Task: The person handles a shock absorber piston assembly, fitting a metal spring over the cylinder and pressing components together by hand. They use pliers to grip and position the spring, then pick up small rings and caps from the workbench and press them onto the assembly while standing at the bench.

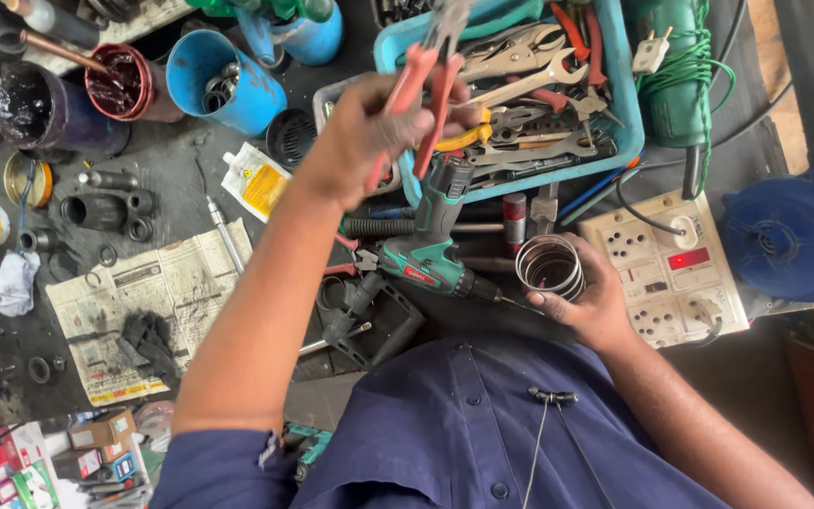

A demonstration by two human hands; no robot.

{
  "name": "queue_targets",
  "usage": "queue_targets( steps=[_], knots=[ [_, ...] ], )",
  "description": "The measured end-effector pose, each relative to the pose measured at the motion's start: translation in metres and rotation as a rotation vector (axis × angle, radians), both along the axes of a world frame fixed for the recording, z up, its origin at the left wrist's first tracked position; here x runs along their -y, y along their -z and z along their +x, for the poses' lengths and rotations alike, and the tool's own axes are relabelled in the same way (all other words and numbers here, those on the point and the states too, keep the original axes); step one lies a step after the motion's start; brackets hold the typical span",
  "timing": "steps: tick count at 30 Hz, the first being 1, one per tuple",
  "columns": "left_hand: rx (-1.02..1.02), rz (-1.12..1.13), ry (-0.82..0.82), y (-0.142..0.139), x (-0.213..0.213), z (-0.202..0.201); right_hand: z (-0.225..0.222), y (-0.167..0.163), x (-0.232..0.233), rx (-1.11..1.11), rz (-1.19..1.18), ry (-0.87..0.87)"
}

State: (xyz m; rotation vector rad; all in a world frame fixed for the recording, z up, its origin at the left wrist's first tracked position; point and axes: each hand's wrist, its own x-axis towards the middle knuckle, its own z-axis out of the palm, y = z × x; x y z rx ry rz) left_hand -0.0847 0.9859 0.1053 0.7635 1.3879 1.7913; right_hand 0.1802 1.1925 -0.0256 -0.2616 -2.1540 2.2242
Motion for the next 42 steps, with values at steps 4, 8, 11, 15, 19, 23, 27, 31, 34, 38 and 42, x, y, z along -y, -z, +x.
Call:
queue_targets(
  steps=[4, 8, 11, 15, 19, 23, 27, 31, 34, 38, 42],
  knots=[
    [-0.349, -0.337, -0.159, -0.024, 0.033, 0.055, -0.009, -0.004, -0.001, -0.074, 0.038, -0.082],
    [-1.186, -0.483, -0.175, -0.049, 0.069, 0.092, -0.015, -0.015, -0.001, -0.081, 0.034, -0.130],
    [-1.151, -0.654, -0.034, -0.060, 0.087, 0.112, -0.019, -0.025, 0.001, -0.181, 0.063, -0.169],
    [-1.427, -0.717, -0.075, -0.065, 0.098, 0.140, -0.023, -0.042, 0.002, -0.211, 0.314, -0.228],
    [-1.546, -0.800, -0.044, -0.071, 0.103, 0.159, -0.021, -0.057, 0.009, -0.193, 0.520, -0.223],
    [-1.603, -0.882, -0.052, -0.075, 0.100, 0.168, -0.018, -0.072, 0.017, -0.237, 0.645, -0.192],
    [-1.605, -0.905, -0.051, -0.078, 0.099, 0.177, -0.011, -0.085, 0.022, -0.269, 0.829, -0.164],
    [-1.643, -0.910, -0.032, -0.078, 0.097, 0.180, -0.010, -0.092, 0.021, -0.336, 0.949, -0.174],
    [-1.671, -0.891, -0.028, -0.076, 0.097, 0.180, -0.011, -0.096, 0.020, -0.319, 1.016, -0.206],
    [-1.645, -0.910, 0.016, -0.071, 0.100, 0.183, -0.012, -0.102, 0.019, -0.280, 0.937, -0.275],
    [-1.348, -0.847, -0.009, -0.055, 0.103, 0.190, -0.020, -0.110, 0.011, -0.201, 0.875, -0.393]
  ],
)
